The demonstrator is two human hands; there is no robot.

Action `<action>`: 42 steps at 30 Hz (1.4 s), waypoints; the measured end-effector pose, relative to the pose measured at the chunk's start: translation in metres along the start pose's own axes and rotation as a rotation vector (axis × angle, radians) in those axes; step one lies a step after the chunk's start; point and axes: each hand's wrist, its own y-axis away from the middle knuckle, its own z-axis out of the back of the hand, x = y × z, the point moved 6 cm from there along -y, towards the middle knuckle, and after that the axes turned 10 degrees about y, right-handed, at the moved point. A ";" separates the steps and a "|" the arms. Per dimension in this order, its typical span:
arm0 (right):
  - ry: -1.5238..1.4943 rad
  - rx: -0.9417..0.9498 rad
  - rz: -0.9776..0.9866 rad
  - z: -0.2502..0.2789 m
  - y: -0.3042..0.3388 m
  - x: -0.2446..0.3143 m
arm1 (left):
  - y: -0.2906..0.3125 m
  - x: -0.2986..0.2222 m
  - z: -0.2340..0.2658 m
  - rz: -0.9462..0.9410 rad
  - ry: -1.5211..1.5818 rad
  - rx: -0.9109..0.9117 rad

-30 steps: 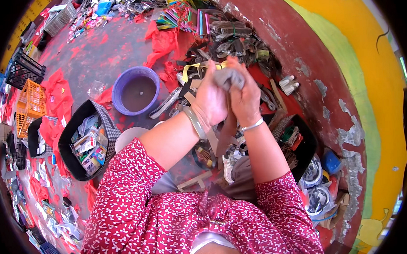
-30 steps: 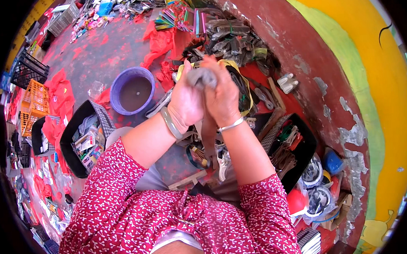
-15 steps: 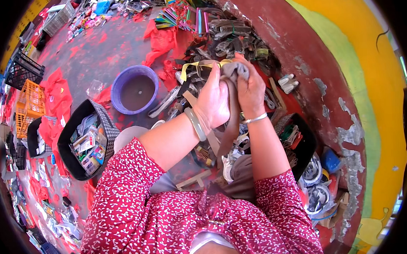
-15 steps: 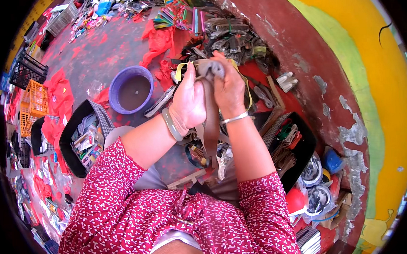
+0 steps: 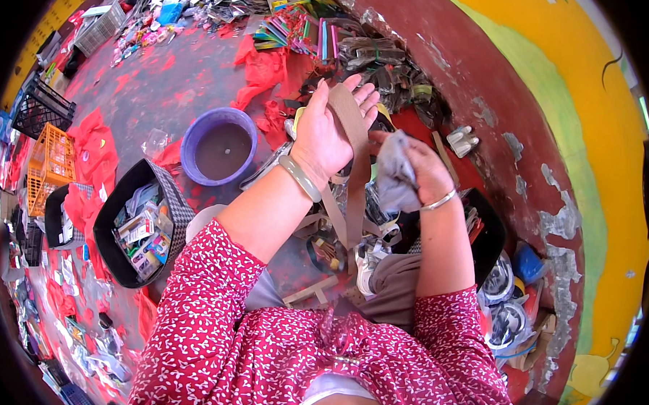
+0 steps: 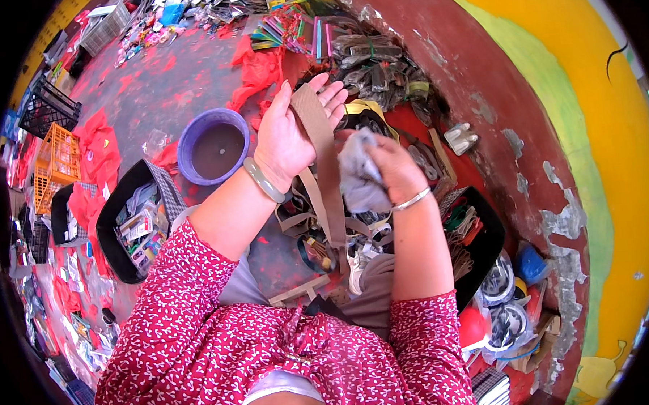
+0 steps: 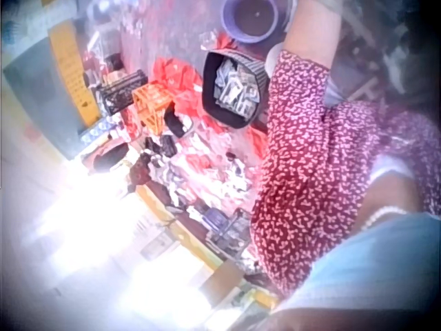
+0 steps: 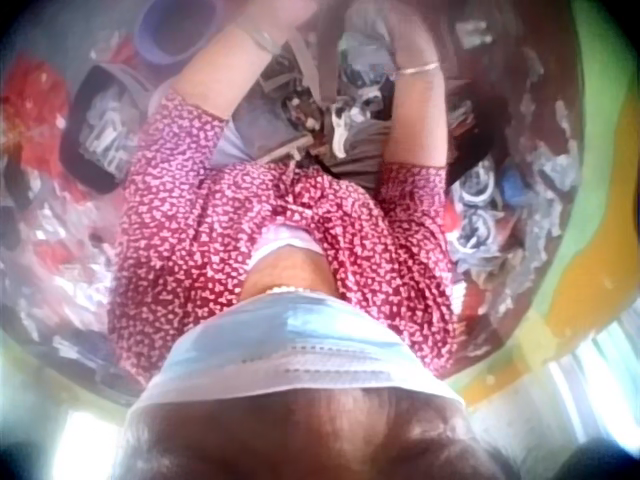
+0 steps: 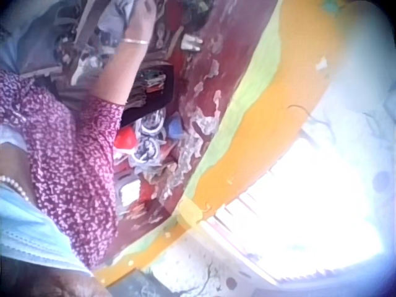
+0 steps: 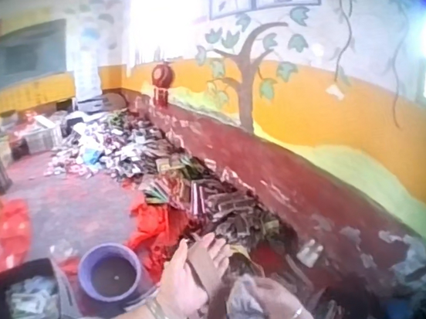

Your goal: The person wipes down thin brown and black strips of material using a grey cloth and then places them into a black crate.

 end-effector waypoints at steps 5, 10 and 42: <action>-0.013 0.011 -0.060 -0.015 0.001 -0.012 | -0.004 -0.008 0.005 -0.008 0.063 -0.078; 0.112 0.143 -0.069 -0.014 0.011 -0.016 | -0.013 -0.044 0.007 -0.244 0.099 -0.222; 0.844 -0.485 0.727 -0.074 0.016 0.030 | 0.006 -0.007 -0.002 -0.066 -0.141 -0.057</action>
